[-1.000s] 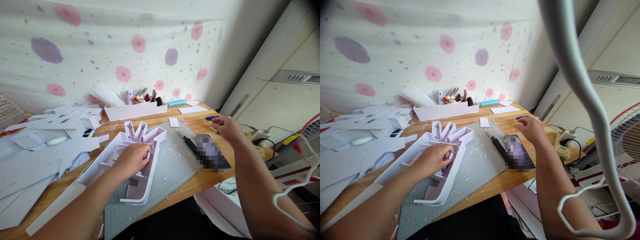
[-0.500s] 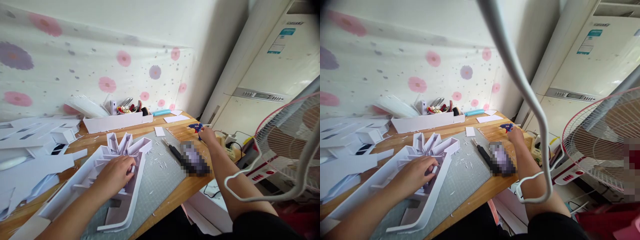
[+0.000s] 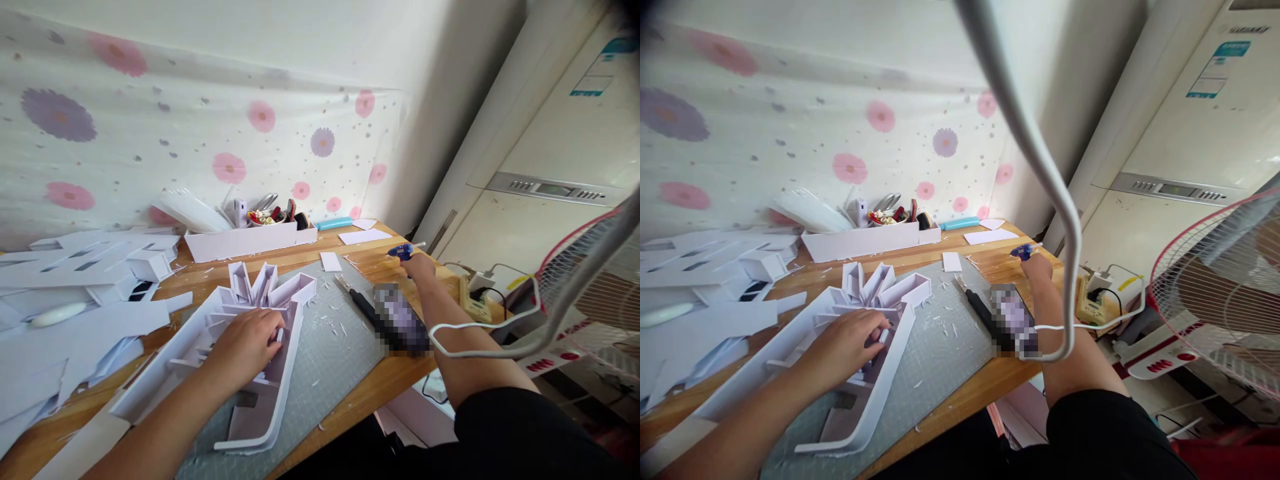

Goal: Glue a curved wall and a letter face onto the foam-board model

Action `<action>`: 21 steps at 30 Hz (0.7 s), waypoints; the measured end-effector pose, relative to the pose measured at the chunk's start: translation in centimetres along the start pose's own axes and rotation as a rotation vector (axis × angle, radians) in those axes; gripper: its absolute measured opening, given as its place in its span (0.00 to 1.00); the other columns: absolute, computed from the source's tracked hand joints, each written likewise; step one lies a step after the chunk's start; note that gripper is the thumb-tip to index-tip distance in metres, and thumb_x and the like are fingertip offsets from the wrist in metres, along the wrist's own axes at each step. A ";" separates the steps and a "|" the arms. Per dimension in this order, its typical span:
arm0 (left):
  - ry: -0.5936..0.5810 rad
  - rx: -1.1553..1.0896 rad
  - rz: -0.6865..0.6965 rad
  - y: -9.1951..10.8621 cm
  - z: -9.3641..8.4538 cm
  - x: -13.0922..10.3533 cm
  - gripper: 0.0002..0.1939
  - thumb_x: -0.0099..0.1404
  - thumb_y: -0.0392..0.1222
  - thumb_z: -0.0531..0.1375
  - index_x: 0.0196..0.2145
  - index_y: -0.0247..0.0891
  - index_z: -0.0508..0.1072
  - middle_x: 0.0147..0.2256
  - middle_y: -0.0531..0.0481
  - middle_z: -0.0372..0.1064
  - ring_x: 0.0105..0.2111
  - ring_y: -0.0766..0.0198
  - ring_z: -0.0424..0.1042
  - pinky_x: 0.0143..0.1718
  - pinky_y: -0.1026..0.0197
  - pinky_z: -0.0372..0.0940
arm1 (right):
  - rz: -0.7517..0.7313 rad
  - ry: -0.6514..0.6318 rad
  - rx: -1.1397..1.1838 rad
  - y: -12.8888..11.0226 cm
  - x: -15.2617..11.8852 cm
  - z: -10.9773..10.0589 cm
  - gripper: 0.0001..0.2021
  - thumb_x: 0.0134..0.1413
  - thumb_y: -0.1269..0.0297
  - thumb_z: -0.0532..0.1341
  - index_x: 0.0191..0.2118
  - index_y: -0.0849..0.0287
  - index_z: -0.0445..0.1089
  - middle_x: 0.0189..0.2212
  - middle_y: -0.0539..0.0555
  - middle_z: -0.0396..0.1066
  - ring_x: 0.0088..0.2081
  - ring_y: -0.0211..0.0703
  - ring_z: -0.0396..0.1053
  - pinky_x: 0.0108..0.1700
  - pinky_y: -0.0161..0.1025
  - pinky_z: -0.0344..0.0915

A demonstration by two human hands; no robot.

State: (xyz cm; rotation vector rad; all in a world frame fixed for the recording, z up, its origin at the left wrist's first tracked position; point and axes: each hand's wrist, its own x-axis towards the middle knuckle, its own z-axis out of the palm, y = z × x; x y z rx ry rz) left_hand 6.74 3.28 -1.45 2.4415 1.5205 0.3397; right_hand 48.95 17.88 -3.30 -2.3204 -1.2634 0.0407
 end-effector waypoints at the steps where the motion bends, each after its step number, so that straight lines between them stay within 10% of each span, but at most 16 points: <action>1: 0.009 -0.020 -0.011 0.1 -0.3 -0.1 0.07 0.56 0.32 0.58 0.33 0.40 0.70 0.31 0.52 0.71 0.36 0.58 0.70 0.38 0.58 0.59 | -0.019 0.016 0.021 -0.7 -0.1 0.0 0.06 0.45 0.67 0.64 0.30 0.64 0.76 0.30 0.67 0.75 0.36 0.57 0.73 0.37 0.47 0.64; 7: 0.286 -0.397 -0.211 -0.9 -3.5 -1.2 0.09 0.54 0.43 0.65 0.33 0.41 0.74 0.30 0.54 0.71 0.33 0.60 0.69 0.36 0.60 0.60 | -0.184 0.166 0.519 -8.5 -5.4 0.0 0.16 0.45 0.58 0.63 0.38 0.63 0.75 0.30 0.57 0.75 0.33 0.52 0.70 0.35 0.45 0.64; 16: 0.710 -1.506 -0.483 -5.7 -1.8 -2.5 0.26 0.34 0.47 0.78 0.31 0.37 0.77 0.26 0.54 0.71 0.28 0.69 0.68 0.32 0.68 0.65 | -0.665 -0.770 1.192 -14.8 -17.6 0.5 0.16 0.42 0.56 0.70 0.37 0.55 0.71 0.33 0.52 0.75 0.32 0.43 0.71 0.33 0.39 0.66; 21: 0.692 -1.682 -0.424 -5.4 -1.8 -2.8 0.23 0.37 0.44 0.79 0.32 0.37 0.79 0.24 0.52 0.70 0.27 0.68 0.68 0.30 0.68 0.66 | -1.011 -0.833 1.101 -14.5 -19.4 1.0 0.10 0.51 0.58 0.67 0.30 0.57 0.69 0.29 0.50 0.68 0.31 0.40 0.67 0.34 0.39 0.63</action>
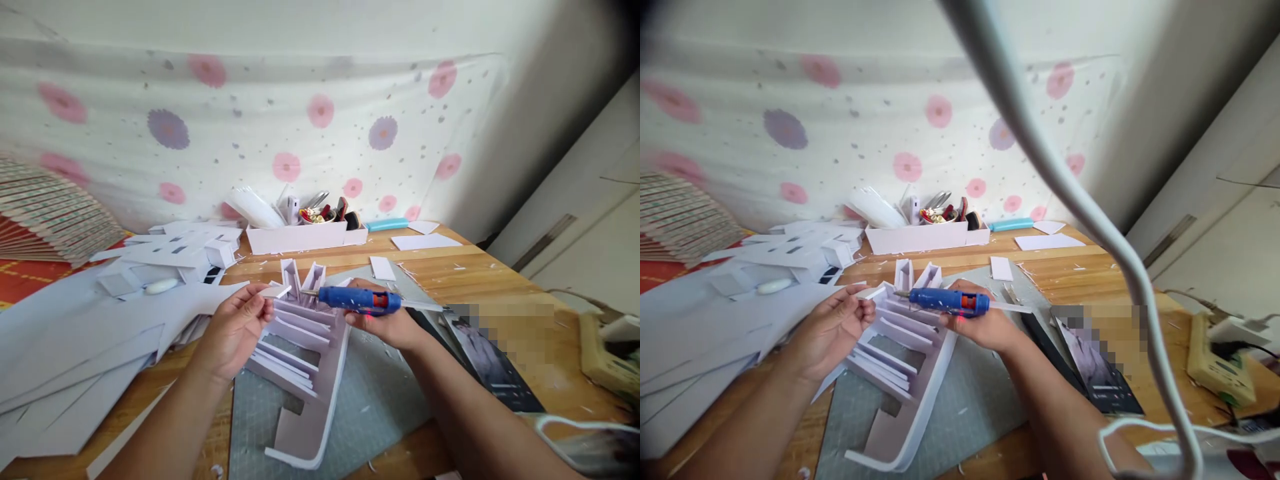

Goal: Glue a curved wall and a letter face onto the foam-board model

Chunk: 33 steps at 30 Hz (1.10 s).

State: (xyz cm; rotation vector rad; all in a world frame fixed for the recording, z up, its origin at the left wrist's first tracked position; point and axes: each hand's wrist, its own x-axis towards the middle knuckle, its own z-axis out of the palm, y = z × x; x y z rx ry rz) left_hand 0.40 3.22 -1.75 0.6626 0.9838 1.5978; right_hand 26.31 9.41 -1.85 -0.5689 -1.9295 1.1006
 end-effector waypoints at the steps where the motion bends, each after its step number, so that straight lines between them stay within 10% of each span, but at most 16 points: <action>1: -0.019 -0.011 -0.007 0.0 0.0 -0.1 0.23 0.39 0.44 0.78 0.33 0.38 0.79 0.24 0.52 0.70 0.28 0.68 0.68 0.31 0.68 0.66 | -0.040 -0.013 -0.021 -0.1 0.0 0.2 0.10 0.52 0.59 0.66 0.29 0.57 0.68 0.28 0.50 0.66 0.31 0.40 0.66 0.34 0.39 0.62; 33: -0.144 -0.018 -0.040 -0.4 0.4 -1.0 0.18 0.47 0.43 0.76 0.34 0.33 0.80 0.28 0.50 0.70 0.29 0.70 0.68 0.33 0.68 0.66 | -0.163 -0.005 -0.153 -0.8 -0.1 0.3 0.15 0.56 0.59 0.63 0.23 0.55 0.59 0.22 0.47 0.60 0.26 0.39 0.59 0.29 0.38 0.57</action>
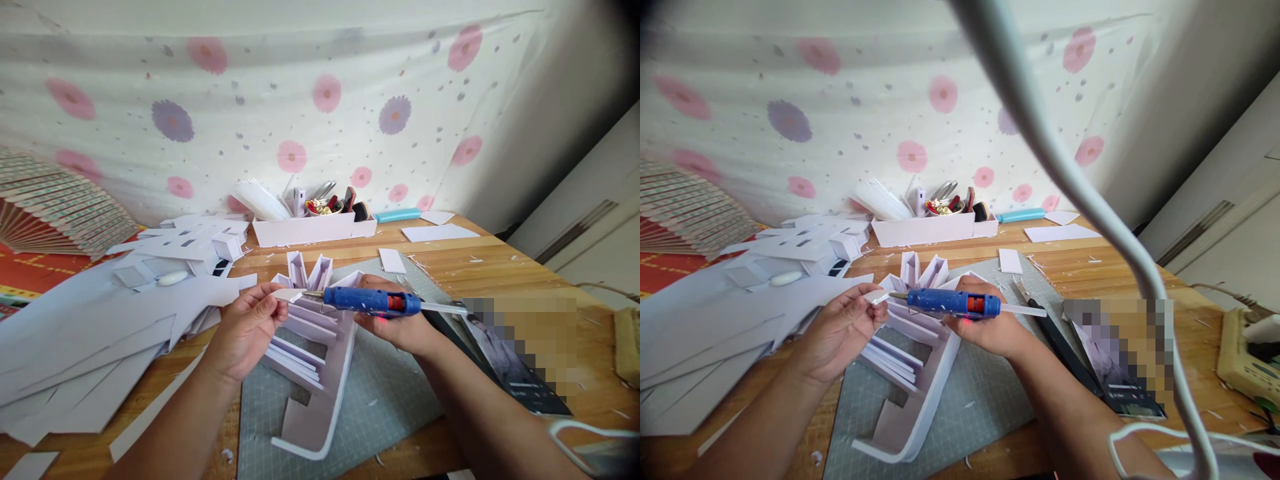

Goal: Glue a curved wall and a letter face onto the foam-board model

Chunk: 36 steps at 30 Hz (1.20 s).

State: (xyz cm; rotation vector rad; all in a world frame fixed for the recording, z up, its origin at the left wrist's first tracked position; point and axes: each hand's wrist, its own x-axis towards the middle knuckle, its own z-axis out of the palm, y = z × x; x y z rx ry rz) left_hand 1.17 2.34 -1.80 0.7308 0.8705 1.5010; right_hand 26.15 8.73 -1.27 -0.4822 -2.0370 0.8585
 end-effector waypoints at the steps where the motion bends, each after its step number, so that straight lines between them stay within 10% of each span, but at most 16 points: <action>1: 0.000 0.000 0.000 0.0 0.0 0.0 0.18 0.46 0.43 0.76 0.34 0.33 0.80 0.28 0.50 0.70 0.29 0.70 0.67 0.33 0.68 0.66 | 0.000 0.001 -0.001 0.0 0.0 -0.1 0.16 0.56 0.60 0.63 0.23 0.55 0.58 0.22 0.47 0.60 0.26 0.39 0.59 0.28 0.38 0.57; 13: 0.049 0.018 -0.014 0.6 0.8 -0.1 0.22 0.39 0.44 0.78 0.31 0.34 0.80 0.26 0.51 0.69 0.27 0.70 0.67 0.31 0.69 0.65 | 0.070 -0.028 -0.008 0.2 -0.1 -0.7 0.13 0.52 0.63 0.64 0.23 0.55 0.59 0.23 0.48 0.61 0.26 0.40 0.60 0.30 0.38 0.58; 20: 0.079 0.344 0.087 0.1 0.5 0.1 0.19 0.44 0.45 0.76 0.34 0.37 0.79 0.30 0.50 0.73 0.30 0.65 0.69 0.33 0.65 0.63 | 0.302 0.271 0.189 1.8 -0.4 -1.5 0.08 0.44 0.60 0.67 0.30 0.57 0.70 0.27 0.50 0.70 0.28 0.41 0.67 0.31 0.39 0.64; 27: -0.105 1.058 0.212 -0.3 3.7 -0.5 0.09 0.48 0.36 0.71 0.29 0.43 0.79 0.29 0.52 0.75 0.32 0.58 0.69 0.36 0.61 0.61 | 0.485 0.544 0.245 2.5 0.1 -1.4 0.06 0.38 0.62 0.67 0.26 0.56 0.72 0.23 0.49 0.68 0.24 0.39 0.62 0.26 0.38 0.59; 36: -0.373 1.272 0.329 -0.8 6.8 0.2 0.10 0.45 0.29 0.66 0.23 0.44 0.74 0.24 0.53 0.68 0.28 0.58 0.62 0.36 0.58 0.55 | 0.516 0.503 0.191 2.3 -0.2 -1.6 0.10 0.42 0.57 0.68 0.28 0.56 0.72 0.24 0.49 0.68 0.26 0.40 0.64 0.29 0.40 0.62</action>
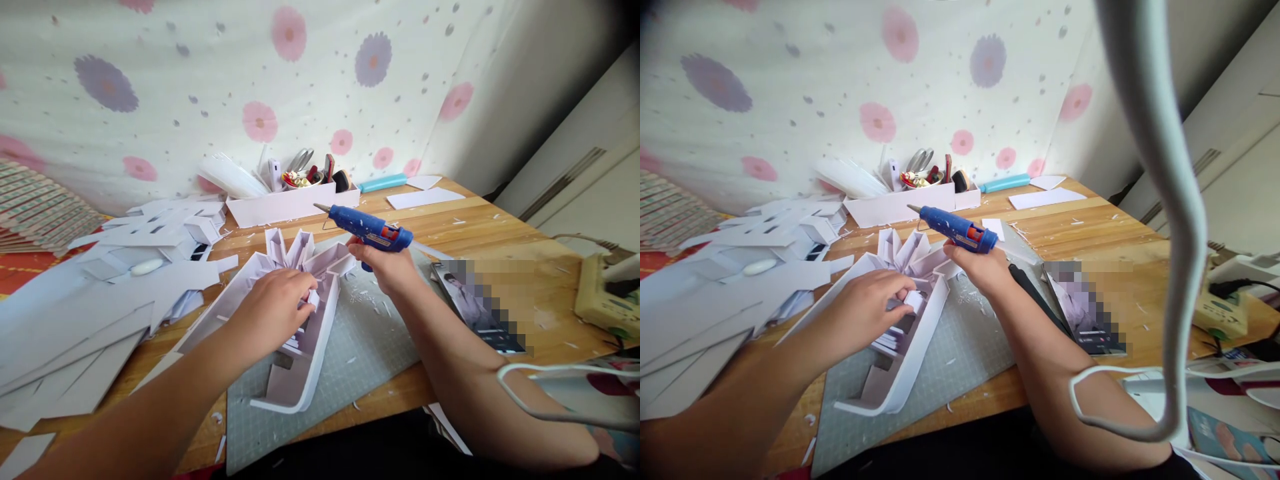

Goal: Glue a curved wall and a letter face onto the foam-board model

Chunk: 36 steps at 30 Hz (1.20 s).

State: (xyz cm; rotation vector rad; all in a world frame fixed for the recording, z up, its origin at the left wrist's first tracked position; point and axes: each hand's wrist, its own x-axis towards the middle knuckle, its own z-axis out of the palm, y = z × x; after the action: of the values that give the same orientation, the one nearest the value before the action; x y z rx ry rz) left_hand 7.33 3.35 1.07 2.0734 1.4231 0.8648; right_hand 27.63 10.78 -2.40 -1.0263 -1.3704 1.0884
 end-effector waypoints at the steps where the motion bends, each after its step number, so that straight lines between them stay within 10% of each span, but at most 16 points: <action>1: -0.019 0.030 0.018 -0.1 0.3 0.1 0.10 0.46 0.28 0.65 0.23 0.44 0.73 0.23 0.53 0.67 0.27 0.59 0.61 0.36 0.58 0.54 | 0.000 -0.005 -0.011 0.0 0.0 0.0 0.10 0.42 0.57 0.68 0.28 0.56 0.72 0.24 0.50 0.68 0.26 0.40 0.64 0.28 0.40 0.62; 16: -0.073 0.278 0.259 -2.4 2.4 -0.6 0.14 0.49 0.24 0.61 0.26 0.44 0.69 0.24 0.54 0.65 0.27 0.59 0.64 0.32 0.59 0.54 | -0.056 -0.063 0.007 -0.2 0.1 0.2 0.09 0.41 0.59 0.67 0.29 0.56 0.70 0.27 0.50 0.70 0.28 0.40 0.65 0.29 0.40 0.63; 36: -0.220 0.489 0.126 -1.9 2.0 -0.9 0.08 0.57 0.26 0.60 0.29 0.39 0.68 0.28 0.53 0.67 0.32 0.60 0.66 0.35 0.59 0.56 | -0.010 -0.043 -0.002 0.0 0.2 0.4 0.10 0.40 0.59 0.67 0.29 0.57 0.71 0.27 0.51 0.71 0.28 0.40 0.66 0.32 0.40 0.62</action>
State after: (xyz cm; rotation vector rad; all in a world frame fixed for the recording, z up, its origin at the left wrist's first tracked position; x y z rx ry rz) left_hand 7.33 3.09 -1.85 2.5450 1.5021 0.3319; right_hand 27.22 10.99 -2.36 -1.0018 -1.4105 1.1075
